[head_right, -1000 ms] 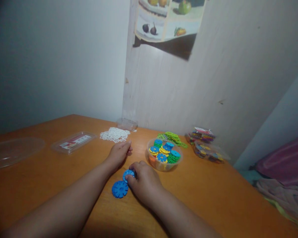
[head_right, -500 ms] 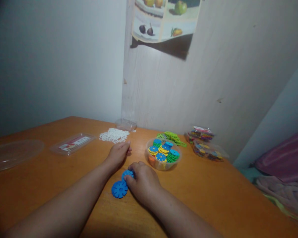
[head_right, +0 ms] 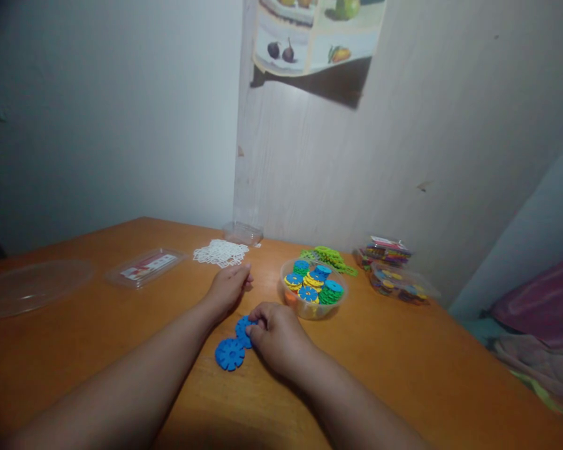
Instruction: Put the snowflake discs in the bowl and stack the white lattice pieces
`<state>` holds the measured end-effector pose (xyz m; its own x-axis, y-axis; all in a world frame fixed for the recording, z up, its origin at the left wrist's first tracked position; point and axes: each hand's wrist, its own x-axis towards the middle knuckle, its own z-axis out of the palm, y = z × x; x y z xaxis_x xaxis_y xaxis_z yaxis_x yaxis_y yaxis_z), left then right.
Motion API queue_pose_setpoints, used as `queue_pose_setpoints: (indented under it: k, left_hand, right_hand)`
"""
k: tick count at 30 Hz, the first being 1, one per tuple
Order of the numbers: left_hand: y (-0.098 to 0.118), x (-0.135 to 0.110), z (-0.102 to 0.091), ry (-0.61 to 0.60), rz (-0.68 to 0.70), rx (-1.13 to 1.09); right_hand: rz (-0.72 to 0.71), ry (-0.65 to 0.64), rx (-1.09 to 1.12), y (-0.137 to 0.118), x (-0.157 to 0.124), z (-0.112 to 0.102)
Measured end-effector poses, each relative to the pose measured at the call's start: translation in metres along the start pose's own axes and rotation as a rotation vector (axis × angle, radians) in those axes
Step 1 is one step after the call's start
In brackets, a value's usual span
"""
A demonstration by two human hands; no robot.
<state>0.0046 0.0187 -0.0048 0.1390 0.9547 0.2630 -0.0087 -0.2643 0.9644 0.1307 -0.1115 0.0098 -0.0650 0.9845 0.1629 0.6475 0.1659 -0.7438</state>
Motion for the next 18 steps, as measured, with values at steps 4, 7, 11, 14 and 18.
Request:
queue_pose_setpoints:
  k: [4,7,11,14,18]
  left_hand:
    - [0.0,0.0,0.0,-0.003,-0.002,-0.005]
    - [-0.004,0.002,0.001,-0.009,0.002,-0.02]
    - [-0.008,0.004,0.0,-0.016,0.012,-0.014]
    - [-0.008,0.003,-0.001,-0.018,0.02,0.004]
    - [-0.005,0.002,-0.001,-0.012,0.011,0.021]
  right_hand:
    - [0.042,-0.036,0.127,0.003,0.0,-0.003]
    - [0.053,-0.046,0.182,-0.003,-0.002,-0.007]
    - [0.027,0.005,0.249,-0.015,-0.002,-0.023]
    - [-0.036,0.151,0.265,-0.019,0.0,-0.048]
    - [-0.081,0.47,0.118,-0.002,0.006,-0.088]
